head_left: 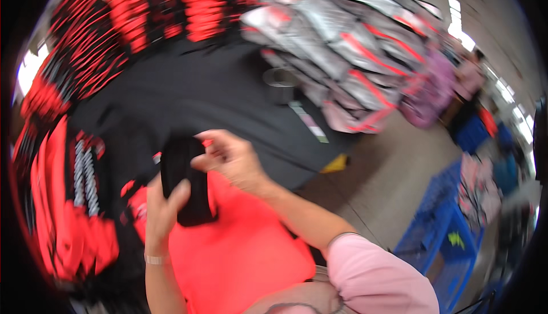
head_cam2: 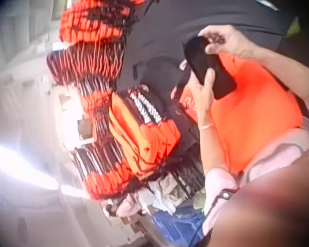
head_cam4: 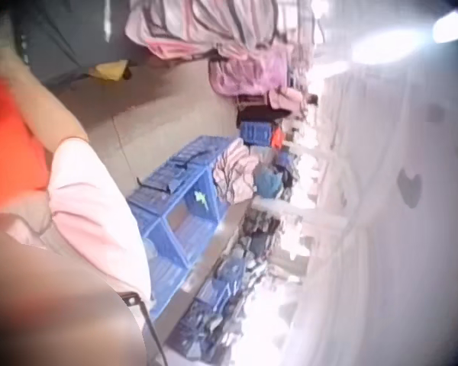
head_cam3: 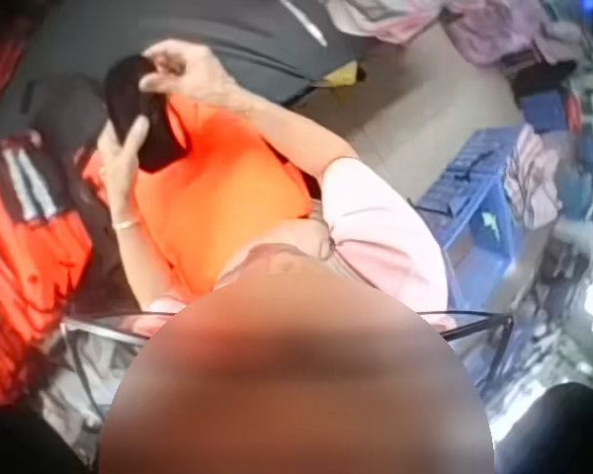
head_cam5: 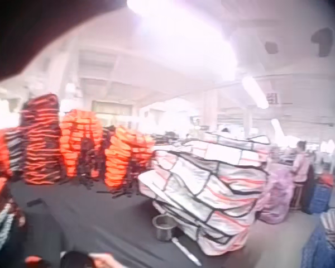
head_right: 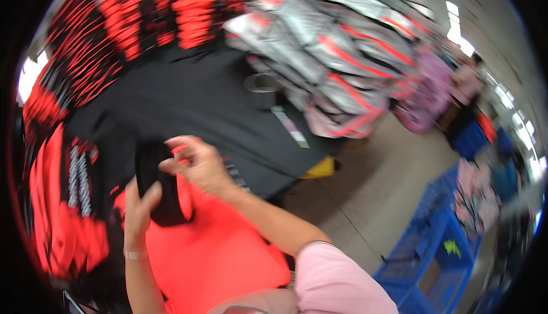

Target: The recorder uses a small pair of nippers to trim excess thread from the straps and seams of sport bags.

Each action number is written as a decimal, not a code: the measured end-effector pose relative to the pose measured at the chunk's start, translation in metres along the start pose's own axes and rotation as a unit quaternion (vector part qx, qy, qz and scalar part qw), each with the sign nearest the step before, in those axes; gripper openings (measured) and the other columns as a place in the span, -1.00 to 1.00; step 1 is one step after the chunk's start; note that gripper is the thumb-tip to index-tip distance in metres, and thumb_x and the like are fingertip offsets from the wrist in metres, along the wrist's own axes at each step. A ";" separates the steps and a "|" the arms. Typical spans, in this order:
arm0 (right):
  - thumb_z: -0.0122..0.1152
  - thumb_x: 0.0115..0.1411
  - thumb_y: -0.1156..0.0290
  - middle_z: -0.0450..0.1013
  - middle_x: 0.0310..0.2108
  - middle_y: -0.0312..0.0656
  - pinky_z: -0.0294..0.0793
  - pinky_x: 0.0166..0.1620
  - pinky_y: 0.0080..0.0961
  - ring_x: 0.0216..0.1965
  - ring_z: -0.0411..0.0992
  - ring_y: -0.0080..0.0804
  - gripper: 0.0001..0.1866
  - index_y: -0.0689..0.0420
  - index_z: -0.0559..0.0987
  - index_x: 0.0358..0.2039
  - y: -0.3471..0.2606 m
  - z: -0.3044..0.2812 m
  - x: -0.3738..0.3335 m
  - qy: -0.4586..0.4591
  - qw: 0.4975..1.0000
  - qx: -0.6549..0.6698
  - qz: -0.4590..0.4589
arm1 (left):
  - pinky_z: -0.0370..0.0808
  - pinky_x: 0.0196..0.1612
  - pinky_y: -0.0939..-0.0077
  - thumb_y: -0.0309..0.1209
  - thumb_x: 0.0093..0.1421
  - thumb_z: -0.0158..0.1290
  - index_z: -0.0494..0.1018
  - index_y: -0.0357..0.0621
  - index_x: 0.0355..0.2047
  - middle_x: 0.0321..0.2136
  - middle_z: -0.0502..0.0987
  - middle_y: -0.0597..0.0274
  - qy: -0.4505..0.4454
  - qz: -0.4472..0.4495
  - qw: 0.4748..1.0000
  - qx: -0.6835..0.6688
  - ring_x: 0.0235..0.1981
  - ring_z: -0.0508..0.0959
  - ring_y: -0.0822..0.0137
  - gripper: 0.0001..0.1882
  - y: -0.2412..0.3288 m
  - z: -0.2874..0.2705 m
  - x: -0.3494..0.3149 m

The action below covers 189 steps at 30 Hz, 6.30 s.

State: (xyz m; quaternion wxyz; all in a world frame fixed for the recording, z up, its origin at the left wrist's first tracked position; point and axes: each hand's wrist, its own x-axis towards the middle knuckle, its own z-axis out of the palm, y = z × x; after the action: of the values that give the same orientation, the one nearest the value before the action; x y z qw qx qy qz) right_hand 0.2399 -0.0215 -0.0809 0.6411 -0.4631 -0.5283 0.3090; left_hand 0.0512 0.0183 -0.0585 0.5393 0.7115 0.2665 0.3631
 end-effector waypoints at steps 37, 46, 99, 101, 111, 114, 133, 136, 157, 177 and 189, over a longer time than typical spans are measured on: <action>0.37 0.10 0.50 0.51 -0.42 -0.29 0.41 -0.30 -0.67 -0.39 0.41 -0.66 -0.83 0.28 0.58 -0.32 -0.009 -0.052 -0.146 -0.067 0.976 -0.182 0.098 | 0.61 -0.32 0.50 -0.65 -0.11 0.24 0.61 -0.18 -0.30 -0.14 0.63 0.19 0.105 0.154 0.943 0.274 -0.31 0.65 0.28 -0.71 -0.069 0.085 -0.113; 0.44 0.02 0.42 0.53 -0.49 -0.17 0.47 -0.36 -0.48 -0.47 0.48 -0.35 -0.80 0.21 0.60 -0.41 -0.011 -0.051 -0.146 -0.082 0.969 -0.170 0.157 | 0.60 -0.35 0.51 -0.64 -0.14 0.25 0.61 -0.16 -0.31 -0.13 0.62 0.22 0.084 0.176 0.937 0.289 -0.33 0.65 0.29 -0.69 -0.071 0.083 -0.120; 0.31 0.13 0.54 0.52 -0.49 -0.31 0.39 -0.34 -0.74 -0.43 0.41 -0.71 -0.83 0.33 0.63 -0.26 -0.033 -0.035 -0.137 -0.074 0.967 -0.166 0.179 | 0.52 -0.05 0.58 -0.58 0.17 0.19 0.35 -0.35 0.03 -0.16 0.55 0.15 0.243 -0.105 0.931 -0.252 -0.17 0.55 0.44 -0.57 -0.064 0.081 -0.139; 0.36 0.12 0.44 0.46 -0.57 -0.32 0.35 -0.40 -0.63 -0.49 0.34 -0.70 -0.78 0.34 0.60 -0.30 -0.023 -0.021 -0.122 -0.179 0.937 -0.152 0.258 | 0.52 -0.04 0.57 -0.53 0.18 0.20 0.36 -0.31 0.01 -0.16 0.54 0.19 0.228 -0.123 0.918 -0.299 -0.16 0.55 0.44 -0.59 -0.052 0.081 -0.138; 0.32 0.18 0.42 0.26 -0.63 -0.51 0.18 -0.47 -0.65 -0.54 0.16 -0.75 -0.80 0.24 0.55 -0.52 -0.005 0.004 -0.113 -0.116 0.969 -0.026 0.219 | 0.36 0.17 0.35 -0.43 0.06 0.31 0.55 -0.17 -0.18 0.06 0.42 0.07 0.161 -0.179 0.957 -0.160 0.07 0.42 0.33 -0.69 -0.048 0.102 -0.171; 0.33 0.18 0.39 0.25 -0.63 -0.51 0.18 -0.47 -0.65 -0.56 0.15 -0.74 -0.77 0.19 0.54 -0.57 0.008 -0.002 -0.105 -0.126 0.959 0.006 0.254 | 0.18 0.30 0.14 -0.41 -0.05 0.36 0.63 -0.11 -0.33 0.18 0.32 -0.05 0.209 -0.052 0.974 0.064 0.21 0.32 0.19 -0.76 -0.035 0.104 -0.162; 0.46 -0.02 0.38 0.52 -0.50 -0.25 0.35 -0.48 -0.43 -0.53 0.38 -0.33 -0.78 0.17 0.57 -0.45 -0.019 -0.043 -0.171 -0.080 0.908 -0.405 -0.072 | 0.47 0.10 0.20 -0.55 -0.05 0.32 0.68 -0.10 -0.33 -0.16 0.59 0.19 0.122 0.011 0.985 0.122 -0.15 0.56 0.26 -0.78 -0.065 0.102 -0.166; 0.47 -0.04 0.38 0.52 -0.51 -0.26 0.36 -0.48 -0.42 -0.55 0.38 -0.35 -0.78 0.17 0.57 -0.46 -0.025 -0.049 -0.171 -0.053 0.913 -0.398 -0.072 | 0.49 0.05 0.20 -0.56 -0.11 0.34 0.68 -0.08 -0.33 -0.17 0.60 0.20 0.119 0.066 0.974 0.180 -0.18 0.57 0.24 -0.74 -0.067 0.104 -0.166; 0.48 -0.07 0.30 0.50 -0.52 -0.32 0.38 -0.50 -0.53 -0.55 0.39 -0.42 -0.70 0.14 0.61 -0.34 -0.029 -0.047 -0.176 -0.080 0.857 -0.492 -0.132 | 0.51 -0.04 0.22 -0.58 -0.14 0.34 0.67 -0.01 -0.28 -0.20 0.60 0.26 0.128 0.140 0.949 0.252 -0.22 0.59 0.24 -0.65 -0.076 0.107 -0.165; 0.48 -0.07 0.32 0.48 -0.52 -0.30 0.39 -0.50 -0.53 -0.54 0.39 -0.42 -0.70 0.17 0.61 -0.35 -0.028 -0.048 -0.176 -0.091 0.852 -0.497 -0.137 | 0.52 -0.03 0.23 -0.62 -0.21 0.33 0.66 -0.05 -0.29 -0.20 0.59 0.23 0.116 0.140 0.945 0.271 -0.21 0.58 0.22 -0.62 -0.078 0.105 -0.165; 0.26 0.23 0.42 0.51 -0.42 -0.31 0.41 -0.32 -0.66 -0.42 0.43 -0.64 -0.83 0.26 0.56 -0.26 0.001 -0.061 -0.166 -0.028 0.853 0.255 0.454 | 0.58 -0.10 0.41 -0.60 -0.17 0.37 0.65 -0.16 -0.33 -0.23 0.45 0.14 0.161 0.042 0.976 0.141 -0.19 0.57 0.22 -0.69 -0.080 0.121 -0.173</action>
State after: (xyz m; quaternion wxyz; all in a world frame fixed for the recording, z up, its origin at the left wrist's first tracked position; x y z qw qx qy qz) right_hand 0.2575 -0.1845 -0.1472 0.5103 -0.4629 -0.1796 0.7022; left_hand 0.0468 -0.1629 -0.1936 0.3678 0.7232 0.3680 0.4543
